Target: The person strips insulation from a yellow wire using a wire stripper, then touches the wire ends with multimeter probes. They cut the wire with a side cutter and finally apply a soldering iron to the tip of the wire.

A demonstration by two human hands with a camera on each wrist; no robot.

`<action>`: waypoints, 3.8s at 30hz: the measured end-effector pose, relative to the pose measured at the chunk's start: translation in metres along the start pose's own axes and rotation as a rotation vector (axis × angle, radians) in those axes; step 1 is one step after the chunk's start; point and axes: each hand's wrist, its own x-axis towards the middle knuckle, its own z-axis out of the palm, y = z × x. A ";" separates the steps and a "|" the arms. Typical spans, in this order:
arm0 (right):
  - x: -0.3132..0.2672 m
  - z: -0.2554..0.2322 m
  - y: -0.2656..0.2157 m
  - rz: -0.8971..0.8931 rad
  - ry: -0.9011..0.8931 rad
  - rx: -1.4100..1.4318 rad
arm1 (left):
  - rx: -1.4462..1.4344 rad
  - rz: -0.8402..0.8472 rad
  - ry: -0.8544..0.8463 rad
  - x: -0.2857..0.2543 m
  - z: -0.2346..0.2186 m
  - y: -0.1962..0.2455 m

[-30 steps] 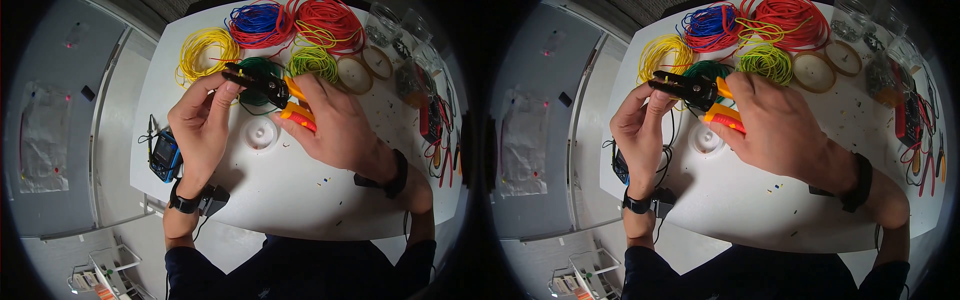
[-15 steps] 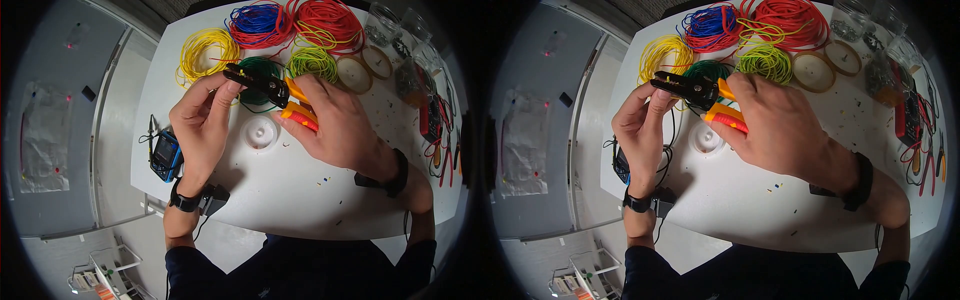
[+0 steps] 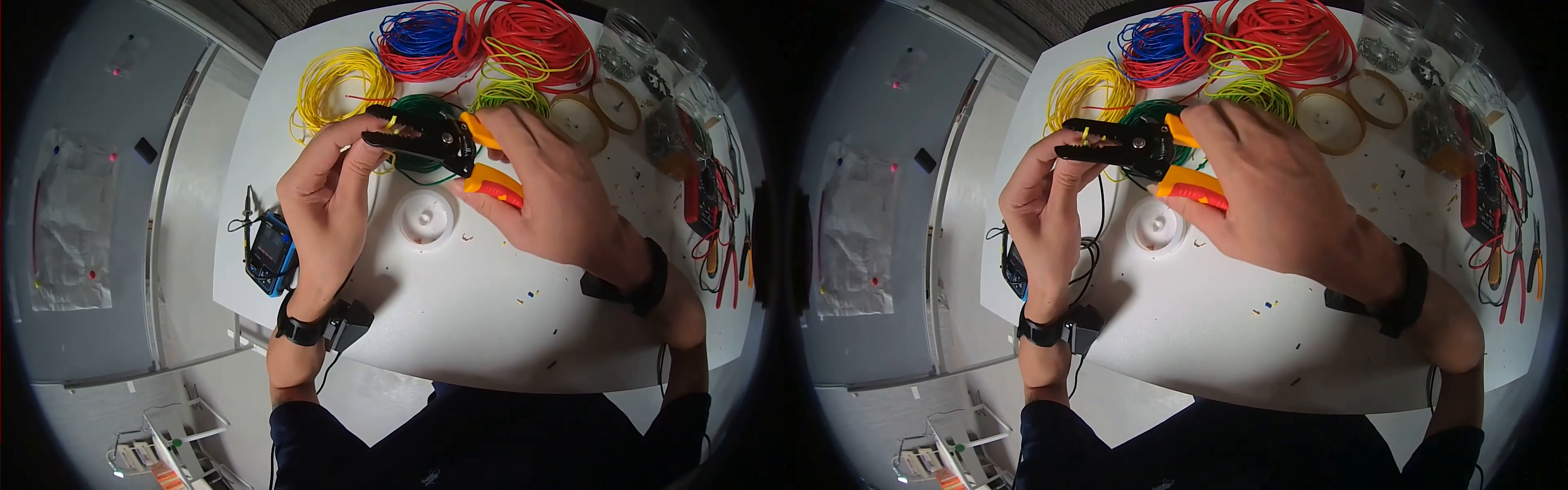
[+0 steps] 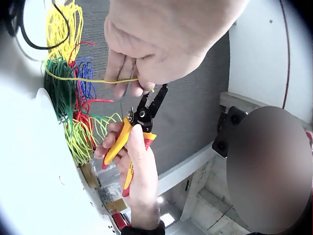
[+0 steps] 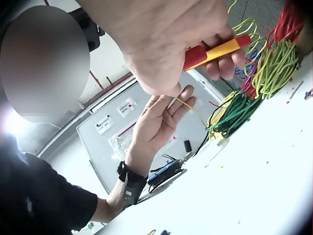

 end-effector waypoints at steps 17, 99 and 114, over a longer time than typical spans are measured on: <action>0.039 0.012 0.026 -0.208 0.095 -0.080 | -0.312 -0.052 -0.056 0.012 -0.008 -0.002; -0.021 -0.028 -0.006 0.719 -0.585 0.984 | -0.228 -0.079 -0.237 0.012 0.004 -0.013; -0.020 -0.032 -0.016 0.707 -0.478 0.901 | -0.265 -0.086 -0.248 0.012 0.003 -0.014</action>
